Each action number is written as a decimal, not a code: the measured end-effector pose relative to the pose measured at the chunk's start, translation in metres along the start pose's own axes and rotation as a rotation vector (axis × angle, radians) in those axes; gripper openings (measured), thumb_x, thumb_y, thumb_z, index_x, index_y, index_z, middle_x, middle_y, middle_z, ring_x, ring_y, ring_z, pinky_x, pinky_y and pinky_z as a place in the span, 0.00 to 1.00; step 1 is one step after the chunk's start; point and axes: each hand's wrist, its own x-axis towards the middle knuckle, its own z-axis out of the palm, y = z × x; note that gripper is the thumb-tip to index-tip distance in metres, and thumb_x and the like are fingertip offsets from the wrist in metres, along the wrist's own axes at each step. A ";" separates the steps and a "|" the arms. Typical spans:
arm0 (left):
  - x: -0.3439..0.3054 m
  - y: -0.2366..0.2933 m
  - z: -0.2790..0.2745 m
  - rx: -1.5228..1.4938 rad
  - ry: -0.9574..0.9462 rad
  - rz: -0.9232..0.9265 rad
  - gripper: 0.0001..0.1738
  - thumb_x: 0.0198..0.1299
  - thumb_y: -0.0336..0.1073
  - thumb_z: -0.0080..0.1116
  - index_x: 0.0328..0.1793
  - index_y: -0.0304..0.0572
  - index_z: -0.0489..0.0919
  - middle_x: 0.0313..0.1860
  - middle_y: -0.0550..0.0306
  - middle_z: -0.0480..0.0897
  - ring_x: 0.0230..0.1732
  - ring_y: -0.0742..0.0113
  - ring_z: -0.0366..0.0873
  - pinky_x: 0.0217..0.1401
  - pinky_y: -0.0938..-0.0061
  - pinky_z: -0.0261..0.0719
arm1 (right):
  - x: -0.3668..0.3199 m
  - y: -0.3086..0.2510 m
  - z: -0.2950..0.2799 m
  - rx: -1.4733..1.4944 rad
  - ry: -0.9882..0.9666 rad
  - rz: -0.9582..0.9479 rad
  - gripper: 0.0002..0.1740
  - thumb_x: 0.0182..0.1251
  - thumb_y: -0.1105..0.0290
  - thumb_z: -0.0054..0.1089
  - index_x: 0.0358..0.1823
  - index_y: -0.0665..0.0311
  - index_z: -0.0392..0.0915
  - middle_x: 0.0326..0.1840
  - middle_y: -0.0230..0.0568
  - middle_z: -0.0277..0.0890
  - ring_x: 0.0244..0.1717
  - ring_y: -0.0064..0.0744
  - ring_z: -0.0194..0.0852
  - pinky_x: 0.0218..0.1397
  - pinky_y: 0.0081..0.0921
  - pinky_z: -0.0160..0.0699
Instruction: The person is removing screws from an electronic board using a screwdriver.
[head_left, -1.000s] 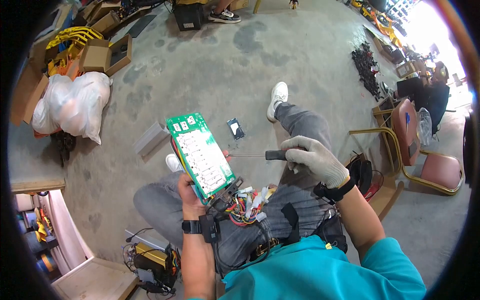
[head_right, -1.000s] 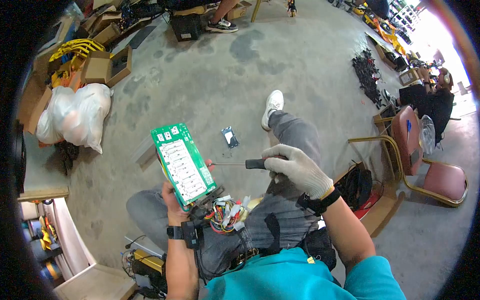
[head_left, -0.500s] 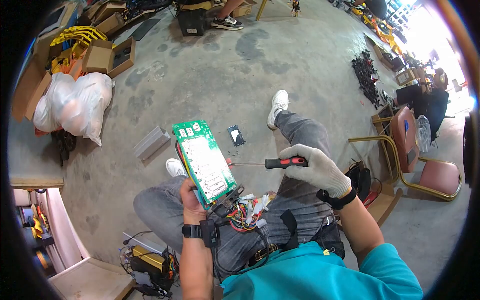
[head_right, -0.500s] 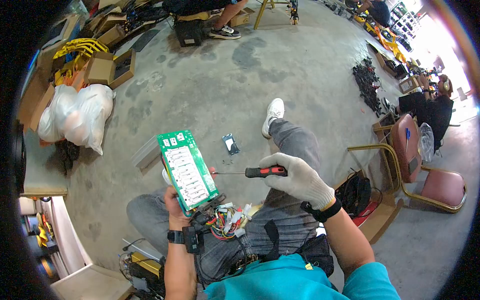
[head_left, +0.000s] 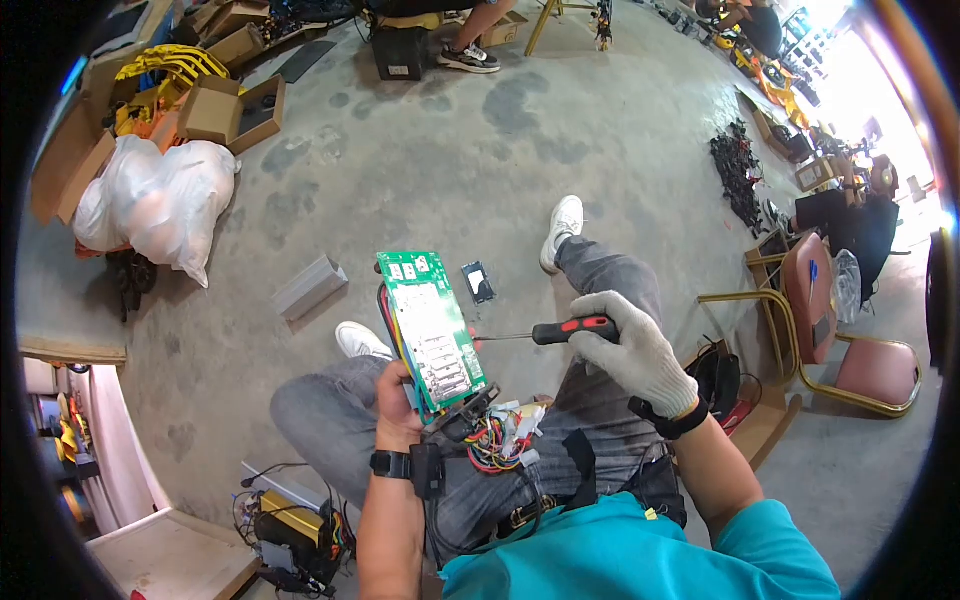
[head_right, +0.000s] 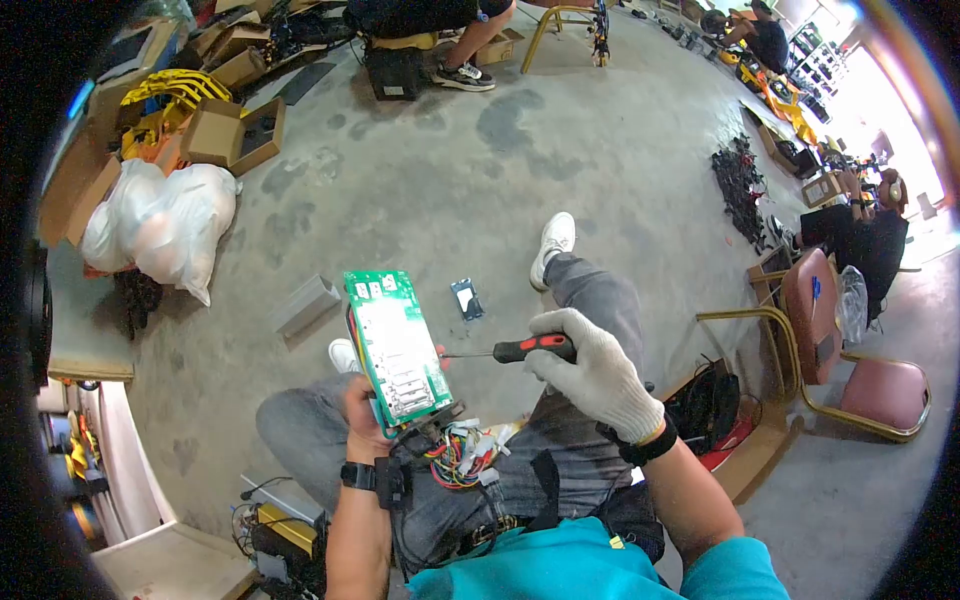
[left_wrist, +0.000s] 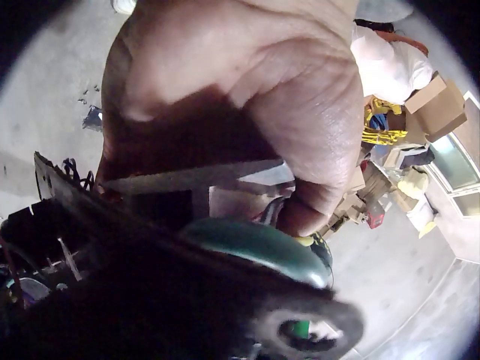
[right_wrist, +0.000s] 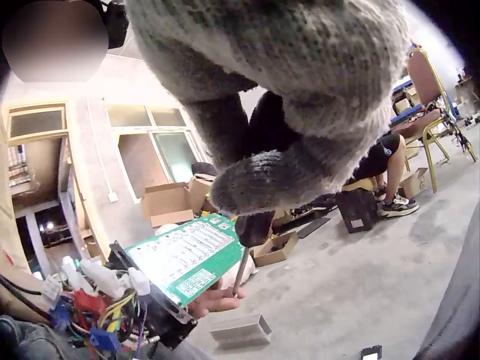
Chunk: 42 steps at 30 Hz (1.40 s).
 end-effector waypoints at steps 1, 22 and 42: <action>0.000 -0.002 -0.002 0.012 0.038 0.011 0.56 0.55 0.39 0.55 0.93 0.29 0.53 0.86 0.22 0.64 0.84 0.23 0.67 0.83 0.34 0.74 | -0.001 -0.004 0.001 0.054 -0.013 0.039 0.20 0.71 0.71 0.73 0.61 0.66 0.81 0.47 0.42 0.86 0.45 0.29 0.84 0.53 0.30 0.83; 0.007 -0.035 -0.006 0.927 0.618 0.061 0.43 0.57 0.33 0.73 0.73 0.19 0.64 0.60 0.40 0.82 0.56 0.58 0.85 0.59 0.65 0.85 | -0.007 -0.088 -0.007 -0.404 -0.160 -0.392 0.23 0.65 0.75 0.75 0.60 0.63 0.79 0.51 0.50 0.87 0.49 0.48 0.90 0.55 0.36 0.87; -0.001 -0.036 -0.003 1.007 0.544 -0.048 0.47 0.59 0.33 0.74 0.80 0.23 0.62 0.61 0.44 0.82 0.58 0.60 0.83 0.60 0.68 0.82 | -0.007 -0.072 0.017 -0.455 -0.326 -0.549 0.18 0.69 0.76 0.69 0.58 0.62 0.76 0.52 0.51 0.80 0.53 0.59 0.85 0.54 0.46 0.86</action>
